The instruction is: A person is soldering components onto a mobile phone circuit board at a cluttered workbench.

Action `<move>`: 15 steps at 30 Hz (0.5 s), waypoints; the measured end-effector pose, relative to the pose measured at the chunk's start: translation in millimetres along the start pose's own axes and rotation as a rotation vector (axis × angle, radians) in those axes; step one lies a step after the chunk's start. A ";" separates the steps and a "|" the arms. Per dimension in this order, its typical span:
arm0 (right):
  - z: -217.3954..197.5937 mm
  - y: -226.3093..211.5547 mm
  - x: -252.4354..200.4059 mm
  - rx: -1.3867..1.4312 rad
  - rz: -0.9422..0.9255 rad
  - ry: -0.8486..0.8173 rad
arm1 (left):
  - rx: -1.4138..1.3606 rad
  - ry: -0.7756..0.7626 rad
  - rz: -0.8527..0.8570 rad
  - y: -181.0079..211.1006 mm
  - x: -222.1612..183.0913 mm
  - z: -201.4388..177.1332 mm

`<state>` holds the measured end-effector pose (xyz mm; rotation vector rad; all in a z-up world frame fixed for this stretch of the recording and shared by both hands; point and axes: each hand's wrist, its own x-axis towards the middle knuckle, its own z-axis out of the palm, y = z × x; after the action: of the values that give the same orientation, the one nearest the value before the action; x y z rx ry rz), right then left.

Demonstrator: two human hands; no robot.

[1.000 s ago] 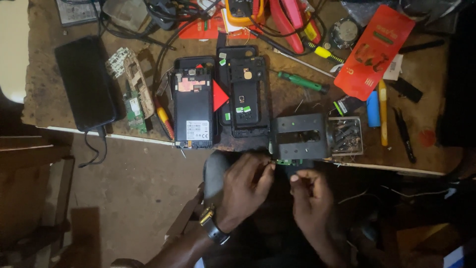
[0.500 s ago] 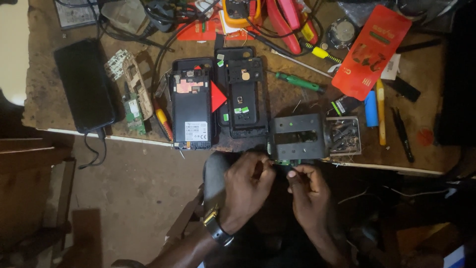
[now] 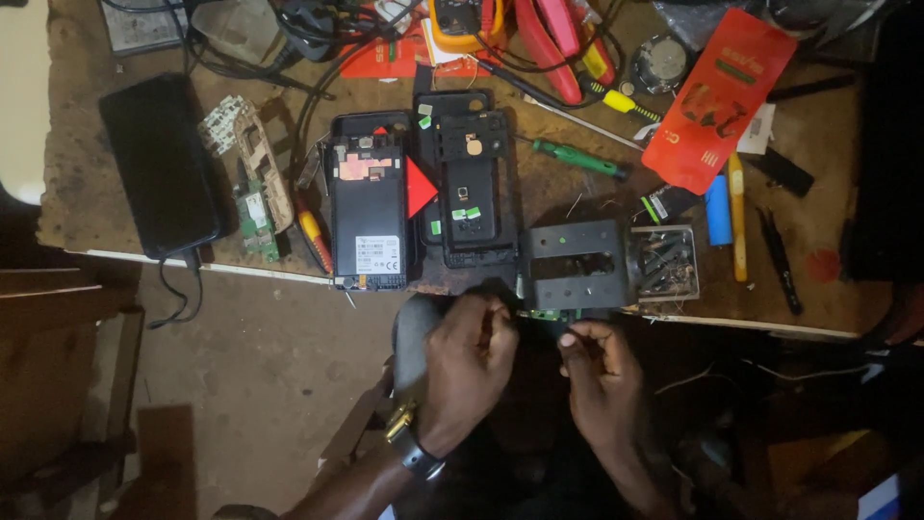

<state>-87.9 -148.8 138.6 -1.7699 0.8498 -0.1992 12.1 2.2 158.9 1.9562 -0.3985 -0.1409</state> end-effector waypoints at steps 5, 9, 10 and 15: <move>-0.4 0.7 0.7 0.050 0.010 -0.006 | -0.028 0.002 0.006 -5.8 -4.5 -3.2; -0.4 1.3 1.8 0.063 -0.008 -0.005 | -0.085 -0.023 -0.031 -12.1 -7.6 -2.9; -0.8 0.1 1.9 0.063 -0.006 -0.005 | -0.085 -0.024 -0.032 -6.6 -5.2 -4.5; -2.1 -8.8 3.4 -0.027 0.061 -0.023 | -0.124 -0.058 -0.022 7.6 2.2 -6.0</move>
<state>-82.7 -151.4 146.4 -1.7658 0.8918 -0.1278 14.3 3.9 168.5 1.8377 -0.3970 -0.2322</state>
